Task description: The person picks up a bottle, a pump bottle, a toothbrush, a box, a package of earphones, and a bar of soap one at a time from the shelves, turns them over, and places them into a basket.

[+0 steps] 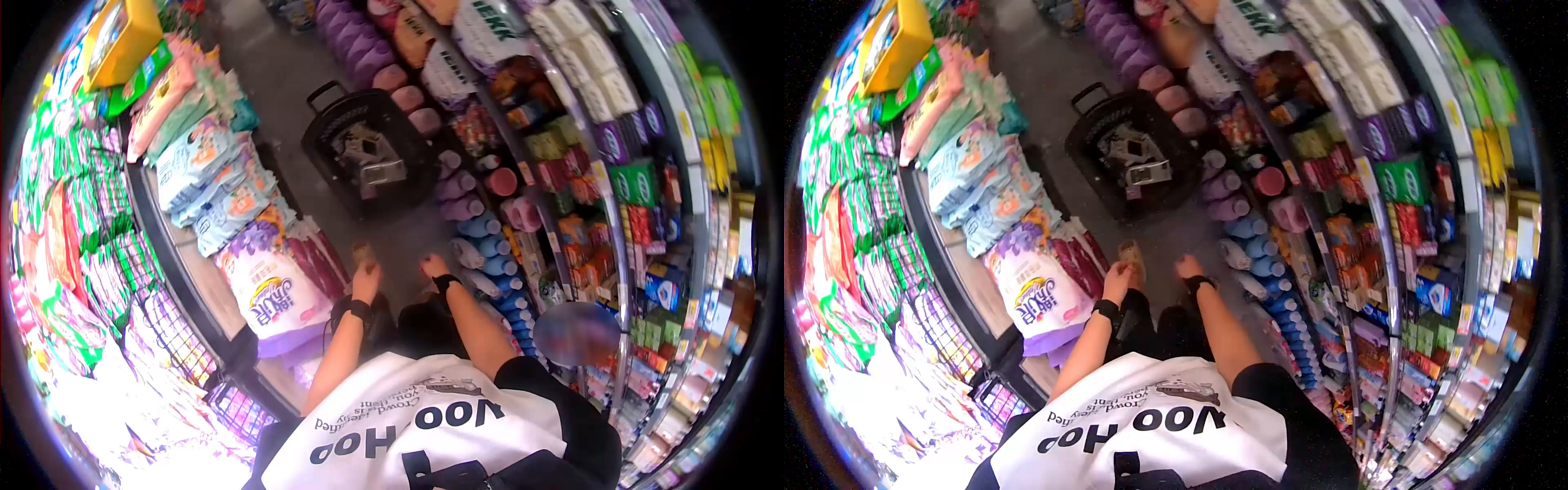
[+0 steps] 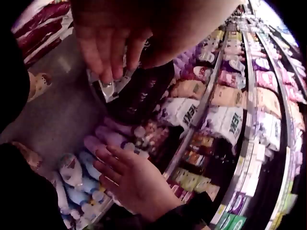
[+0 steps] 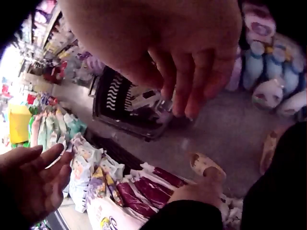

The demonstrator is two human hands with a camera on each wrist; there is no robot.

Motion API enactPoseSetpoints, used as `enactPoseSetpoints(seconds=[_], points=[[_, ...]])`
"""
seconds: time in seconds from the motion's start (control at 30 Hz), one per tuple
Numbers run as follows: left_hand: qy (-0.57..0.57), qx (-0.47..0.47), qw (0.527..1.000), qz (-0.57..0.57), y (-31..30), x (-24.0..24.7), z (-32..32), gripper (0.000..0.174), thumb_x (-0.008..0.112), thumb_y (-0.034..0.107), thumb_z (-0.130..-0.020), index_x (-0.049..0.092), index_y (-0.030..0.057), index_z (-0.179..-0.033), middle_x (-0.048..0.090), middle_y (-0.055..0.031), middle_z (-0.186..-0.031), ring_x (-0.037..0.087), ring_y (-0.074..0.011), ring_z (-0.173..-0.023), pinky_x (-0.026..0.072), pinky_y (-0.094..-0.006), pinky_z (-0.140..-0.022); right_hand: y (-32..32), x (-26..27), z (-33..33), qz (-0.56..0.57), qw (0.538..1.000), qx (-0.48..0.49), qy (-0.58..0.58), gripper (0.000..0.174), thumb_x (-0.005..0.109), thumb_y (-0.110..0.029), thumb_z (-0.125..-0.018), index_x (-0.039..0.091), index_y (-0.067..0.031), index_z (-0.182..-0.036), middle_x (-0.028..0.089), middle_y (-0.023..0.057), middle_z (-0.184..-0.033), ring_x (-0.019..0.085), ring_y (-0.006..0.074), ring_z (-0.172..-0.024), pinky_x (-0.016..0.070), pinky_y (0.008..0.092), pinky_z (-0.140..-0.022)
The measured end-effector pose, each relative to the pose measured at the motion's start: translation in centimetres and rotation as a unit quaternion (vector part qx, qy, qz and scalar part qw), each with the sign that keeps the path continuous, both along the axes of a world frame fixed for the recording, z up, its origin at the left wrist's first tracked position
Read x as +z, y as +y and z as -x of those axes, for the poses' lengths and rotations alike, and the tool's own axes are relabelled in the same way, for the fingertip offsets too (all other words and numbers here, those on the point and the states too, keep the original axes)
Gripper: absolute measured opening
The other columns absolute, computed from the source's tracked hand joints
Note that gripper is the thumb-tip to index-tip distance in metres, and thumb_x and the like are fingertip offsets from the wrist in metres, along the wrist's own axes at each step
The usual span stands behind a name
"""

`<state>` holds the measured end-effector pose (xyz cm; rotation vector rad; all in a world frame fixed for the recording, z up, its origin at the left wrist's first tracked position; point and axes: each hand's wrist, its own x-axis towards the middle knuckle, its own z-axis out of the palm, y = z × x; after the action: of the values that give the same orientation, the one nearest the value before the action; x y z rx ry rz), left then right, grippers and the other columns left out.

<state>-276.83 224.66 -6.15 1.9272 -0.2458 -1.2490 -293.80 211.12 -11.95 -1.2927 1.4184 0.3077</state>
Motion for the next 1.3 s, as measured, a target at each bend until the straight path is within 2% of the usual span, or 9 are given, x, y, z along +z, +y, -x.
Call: enactPoseSetpoints(seconds=[0.03,0.07,0.3,0.37,0.9,1.0,1.1,1.2,1.3], points=[[-0.005,0.031,0.999,0.034,0.4,-0.3,-1.4,0.031,0.054,0.026,-0.084,0.056,-0.0008,-0.100,0.063,-0.0158,-0.090,0.061,-0.0258,-0.082,0.0463,-0.0328,-0.073,-0.6,0.6,-2.5,-0.010,1.000,0.007,-0.002,0.023,0.052,-0.017,-0.078,0.059,0.0002,-0.091,0.062,0.0143,-0.077,0.060,0.0259,-0.070,0.0465,0.0345,-0.062],[-0.002,0.020,0.999,0.039,0.7,-1.3,-2.5,0.021,0.049,0.016,-0.088,0.051,0.0001,-0.103,0.058,-0.0079,-0.090,0.058,-0.0143,-0.079,0.0458,-0.0249,-0.067,-1.0,0.9,-4.8,-0.020,1.000,0.012,-0.004,0.026,0.052,-0.019,-0.077,0.059,0.0005,-0.093,0.062,0.0183,-0.084,0.059,0.0309,-0.079,0.0456,0.0369,-0.069],[0.107,0.098,0.989,0.006,-1.0,-1.1,-7.5,0.023,0.047,0.017,-0.089,0.051,0.0015,-0.106,0.058,-0.0050,-0.093,0.055,-0.0125,-0.080,0.0441,-0.0243,-0.067,-4.6,-0.8,-12.6,0.067,0.993,0.095,0.003,0.023,0.053,-0.017,-0.078,0.058,0.0003,-0.093,0.063,0.0147,-0.081,0.060,0.0245,-0.071,0.0468,0.0336,-0.065],[0.121,0.106,0.987,-0.006,-2.1,-1.9,-8.2,0.024,0.047,0.017,-0.089,0.052,0.0017,-0.107,0.059,-0.0052,-0.092,0.056,-0.0125,-0.079,0.0441,-0.0240,-0.068,-5.9,-2.5,-13.5,-0.044,0.997,-0.034,-0.059,0.020,0.051,-0.014,-0.081,0.056,0.0011,-0.092,0.061,0.0131,-0.076,0.059,0.0212,-0.066,0.0464,0.0328,-0.060],[0.125,0.092,0.988,-0.024,-15.5,-12.5,-17.3,0.024,0.047,0.017,-0.091,0.051,0.0002,-0.107,0.059,-0.0072,-0.097,0.055,-0.0133,-0.088,0.0432,-0.0247,-0.076,-14.9,-20.4,-24.9,-0.209,0.925,-0.316,-0.041,0.024,0.058,-0.025,-0.084,0.055,-0.0014,-0.085,0.056,0.0051,-0.072,0.054,0.0181,-0.058,0.0477,0.0322,-0.059],[0.127,-0.001,0.988,-0.085,-19.3,-13.8,-20.5,0.028,0.043,0.020,-0.093,0.050,0.0023,-0.114,0.055,-0.0091,-0.110,0.053,-0.0195,-0.103,0.0428,-0.0330,-0.087,-14.8,-26.3,-27.8,-0.208,0.902,-0.356,-0.128,0.029,0.057,-0.031,-0.085,0.057,-0.0018,-0.090,0.059,0.0047,-0.074,0.057,0.0188,-0.063,0.0489,0.0306,-0.062],[0.139,-0.009,0.990,-0.025,-21.1,-18.6,-23.1,0.027,0.043,0.018,-0.093,0.051,0.0033,-0.114,0.056,-0.0077,-0.111,0.054,-0.0169,-0.101,0.0422,-0.0289,-0.085,-16.5,-31.8,-32.3,-0.262,0.851,-0.444,-0.099,0.035,0.057,-0.033,-0.085,0.056,-0.0029,-0.103,0.060,0.0096,-0.092,0.058,0.0212,-0.081,0.0491,0.0311,-0.071],[0.156,-0.035,0.986,-0.056,-23.1,-19.0,-26.4,0.026,0.043,0.016,-0.092,0.051,0.0032,-0.114,0.057,-0.0065,-0.110,0.054,-0.0152,-0.097,0.0411,-0.0253,-0.081,-17.6,-36.7,-35.4,-0.255,0.873,-0.396,-0.130,0.040,0.059,-0.032,-0.084,0.051,-0.0026,-0.110,0.058,0.0106,-0.097,0.057,0.0220,-0.086,0.0488,0.0318,-0.072],[0.141,-0.040,0.985,-0.091,-24.4,-17.7,-29.4,0.025,0.044,0.015,-0.092,0.052,0.0034,-0.112,0.058,-0.0034,-0.100,0.050,-0.0104,-0.080,0.0397,-0.0225,-0.071,-17.8,-39.5,-35.4,-0.128,0.967,-0.168,-0.143,0.046,0.060,-0.031,-0.082,0.047,-0.0023,-0.116,0.056,0.0117,-0.102,0.055,0.0229,-0.090,0.0484,0.0324,-0.072]])
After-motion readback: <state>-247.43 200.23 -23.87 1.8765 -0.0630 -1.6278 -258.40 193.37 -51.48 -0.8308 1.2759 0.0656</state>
